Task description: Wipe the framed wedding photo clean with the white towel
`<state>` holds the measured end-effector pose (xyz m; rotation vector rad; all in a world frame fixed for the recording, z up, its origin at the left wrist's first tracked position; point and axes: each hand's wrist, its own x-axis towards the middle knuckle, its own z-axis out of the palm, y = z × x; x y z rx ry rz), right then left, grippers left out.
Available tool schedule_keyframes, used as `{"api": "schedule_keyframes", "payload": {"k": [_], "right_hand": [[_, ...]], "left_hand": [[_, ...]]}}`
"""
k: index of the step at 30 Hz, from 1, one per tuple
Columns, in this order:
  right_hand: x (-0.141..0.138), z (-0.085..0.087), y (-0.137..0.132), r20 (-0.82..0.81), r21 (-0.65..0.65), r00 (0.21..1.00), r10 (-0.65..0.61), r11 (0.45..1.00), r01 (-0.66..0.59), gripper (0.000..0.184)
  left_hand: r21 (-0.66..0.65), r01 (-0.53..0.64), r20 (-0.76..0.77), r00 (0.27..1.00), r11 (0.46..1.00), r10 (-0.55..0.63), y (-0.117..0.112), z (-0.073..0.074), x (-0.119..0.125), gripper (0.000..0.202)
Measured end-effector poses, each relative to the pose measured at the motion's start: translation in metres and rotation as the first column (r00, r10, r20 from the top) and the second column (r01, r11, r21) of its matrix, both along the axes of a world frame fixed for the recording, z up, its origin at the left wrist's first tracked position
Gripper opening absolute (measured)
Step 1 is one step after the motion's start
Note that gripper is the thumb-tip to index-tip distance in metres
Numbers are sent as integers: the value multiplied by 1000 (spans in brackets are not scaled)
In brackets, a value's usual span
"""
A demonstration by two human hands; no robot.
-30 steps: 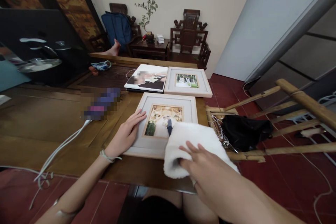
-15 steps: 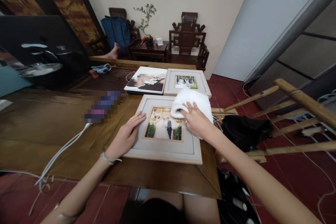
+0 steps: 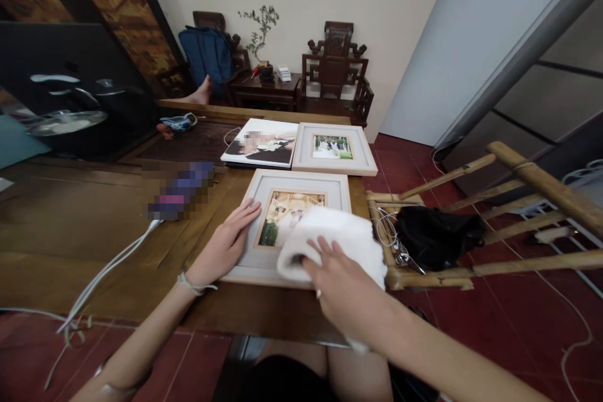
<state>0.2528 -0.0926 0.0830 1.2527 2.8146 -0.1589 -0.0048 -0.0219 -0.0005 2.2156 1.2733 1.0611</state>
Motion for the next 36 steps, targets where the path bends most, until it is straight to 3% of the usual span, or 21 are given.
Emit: {"api": "schedule_keyframes", "payload": {"k": [6, 10, 12, 15, 21, 25, 28, 31, 36], "right_hand": [[11, -17, 101, -56, 217, 996, -66, 973, 77, 61], [9, -21, 133, 2, 306, 995, -100, 947, 95, 60], [5, -23, 126, 55, 273, 996, -73, 961, 55, 61], [0, -22, 90, 77, 200, 996, -33, 980, 17, 61], [-6, 9, 2, 3, -111, 998, 62, 992, -62, 61], [-14, 16, -16, -36, -191, 990, 136, 972, -140, 65], [-18, 2, 9, -46, -129, 992, 116, 984, -121, 66], [-13, -16, 57, -50, 52, 996, 69, 996, -66, 62], [-1, -28, 128, -56, 267, 998, -11, 963, 26, 59]], "left_hand": [[9, 25, 15, 1000, 1000, -25, 1, -2, 0, 46], [8, 13, 3, 1000, 1000, -13, 1, -1, 0, 45], [3, 6, -6, 1000, 1000, -6, 0, 0, 0, 44], [6, 7, -7, 1000, 1000, -7, 0, 1, 0, 45], [9, 1, -2, 1000, 1000, -1, 0, 1, 1, 47], [2, -1, -24, 1000, 1000, 1, 0, 1, 1, 47], [-3, 0, -35, 999, 1000, 0, 0, 1, 0, 46], [-3, 5, -33, 999, 1000, -6, 0, 0, -1, 45], [1, 18, -28, 999, 1000, -18, 0, 1, -1, 44]]}}
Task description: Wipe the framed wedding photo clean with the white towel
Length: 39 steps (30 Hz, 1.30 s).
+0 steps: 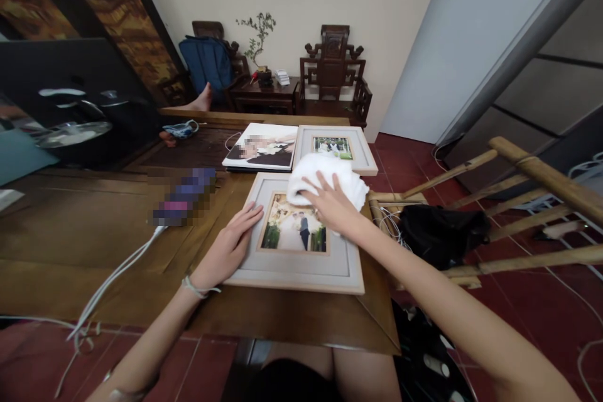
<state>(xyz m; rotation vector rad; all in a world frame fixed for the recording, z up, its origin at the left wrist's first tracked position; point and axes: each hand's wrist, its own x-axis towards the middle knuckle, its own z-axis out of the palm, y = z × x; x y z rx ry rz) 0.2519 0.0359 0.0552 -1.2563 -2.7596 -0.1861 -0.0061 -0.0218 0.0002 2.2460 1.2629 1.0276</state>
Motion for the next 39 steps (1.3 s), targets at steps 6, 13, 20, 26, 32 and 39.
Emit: {"api": "schedule_keyframes", "payload": {"k": [6, 13, 20, 26, 32, 39], "right_hand": [[-7, 7, -22, -33, -172, 998, 48, 984, -53, 51], [-20, 38, -116, -136, -563, 963, 233, 781, -269, 59], [-64, 20, -96, -103, -440, 968, 228, 863, -249, 49], [-81, 20, -82, -68, -350, 960, 271, 894, -278, 31], [-27, 35, -106, 44, -403, 983, 178, 904, -146, 41], [32, 36, -128, 110, -202, 989, -94, 973, 115, 29]], "left_hand": [[-15, -33, -11, 999, 999, 33, 0, 2, 2, 43], [-82, -60, -15, 998, 995, 59, -2, 8, 6, 43], [-272, -39, 234, 967, 962, 105, -7, 18, 3, 52], [-235, -65, 220, 968, 970, 119, -6, 15, 0, 54], [-116, -80, 11, 997, 990, 82, -3, 9, 4, 48], [-37, -45, -84, 996, 998, 42, -1, 6, 5, 44]]}}
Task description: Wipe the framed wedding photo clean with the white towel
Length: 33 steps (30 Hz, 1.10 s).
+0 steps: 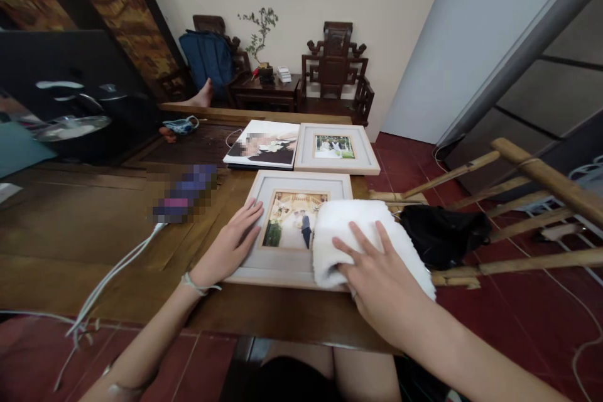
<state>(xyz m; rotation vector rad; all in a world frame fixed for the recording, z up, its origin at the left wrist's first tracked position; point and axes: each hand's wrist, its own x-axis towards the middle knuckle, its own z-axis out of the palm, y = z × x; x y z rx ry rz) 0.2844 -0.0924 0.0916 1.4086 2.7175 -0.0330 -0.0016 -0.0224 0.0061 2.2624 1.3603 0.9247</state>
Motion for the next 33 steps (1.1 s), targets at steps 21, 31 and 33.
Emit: {"api": "schedule_keyframes", "payload": {"k": [21, 31, 33], "right_hand": [[2, -1, 26, -157, -138, 983, 93, 984, -115, 34], [-33, -7, 47, -243, -195, 948, 207, 947, -256, 47], [-35, -17, 82, -206, -77, 962, 180, 977, -199, 44]], "left_hand": [[-9, -66, 39, 997, 998, 66, -1, 1, 1, 41], [-9, -28, 53, 998, 1000, 28, -2, 1, -1, 42], [-11, -24, 59, 998, 1000, 25, -2, 1, -1, 41]]}}
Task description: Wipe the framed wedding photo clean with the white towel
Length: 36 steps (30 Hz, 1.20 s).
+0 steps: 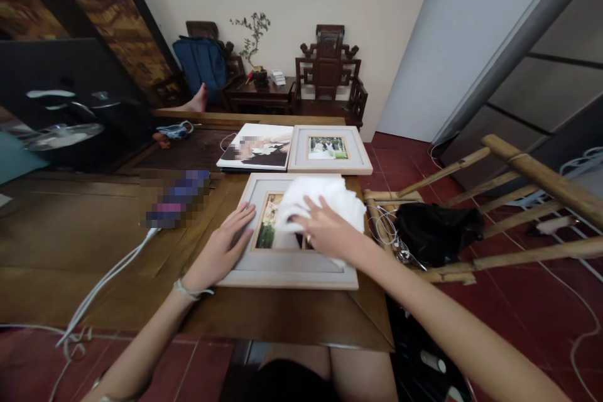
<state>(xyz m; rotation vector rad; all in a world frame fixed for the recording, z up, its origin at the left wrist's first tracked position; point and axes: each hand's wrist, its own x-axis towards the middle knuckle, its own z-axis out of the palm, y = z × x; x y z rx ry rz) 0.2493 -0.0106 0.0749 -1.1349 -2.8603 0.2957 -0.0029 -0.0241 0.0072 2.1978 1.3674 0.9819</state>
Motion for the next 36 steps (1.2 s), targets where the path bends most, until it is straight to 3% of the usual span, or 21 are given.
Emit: {"api": "schedule_keyframes", "payload": {"k": [3, 6, 9, 14, 17, 20, 23, 26, 28, 31, 34, 36], "right_hand": [[-2, -8, 36, -18, 130, 997, -69, 989, 71, 39], [-5, -12, 35, -8, 155, 998, -62, 986, 63, 39], [-9, -8, 2, 8, 77, 1000, -22, 997, 21, 47], [-14, 15, -70, -56, -196, 996, 74, 977, -84, 48], [-19, 18, -87, -106, -244, 988, 108, 961, -131, 48], [-21, 5, -69, -90, -180, 991, 96, 977, -111, 52], [-19, -10, -22, -47, -29, 999, -3, 1000, 2, 50], [-23, -16, 28, -55, 133, 990, -127, 982, 133, 47], [-35, -17, 49, -65, 168, 988, -140, 974, 150, 46], [-58, -16, 53, -53, 135, 998, -42, 990, 49, 44], [-69, -7, 32, -35, 8, 995, 94, 996, -94, 43], [-61, 4, 12, -29, -113, 984, 178, 977, -180, 43]], "left_hand": [[9, -11, -5, 1000, 1000, 11, 0, -1, 0, 41], [15, -21, -13, 1000, 1000, 22, 0, -2, 1, 41], [14, -21, -22, 1000, 1000, 21, 0, -2, 1, 42], [22, -17, -27, 999, 1000, 17, 0, -2, 1, 42], [17, -5, -47, 999, 1000, 5, 1, -2, 1, 42], [-1, 11, -75, 997, 1000, -11, 2, -3, 0, 43], [0, 18, -70, 997, 1000, -18, 1, -1, 0, 43], [13, 6, -13, 1000, 1000, -6, -1, 2, 0, 43], [32, -11, 32, 999, 999, 9, -3, 5, 0, 44], [59, -49, 96, 994, 997, 43, -6, 8, 0, 44], [52, -103, 155, 984, 993, 94, -6, 9, 0, 44], [46, -115, 150, 983, 992, 107, -6, 8, 0, 44]]}}
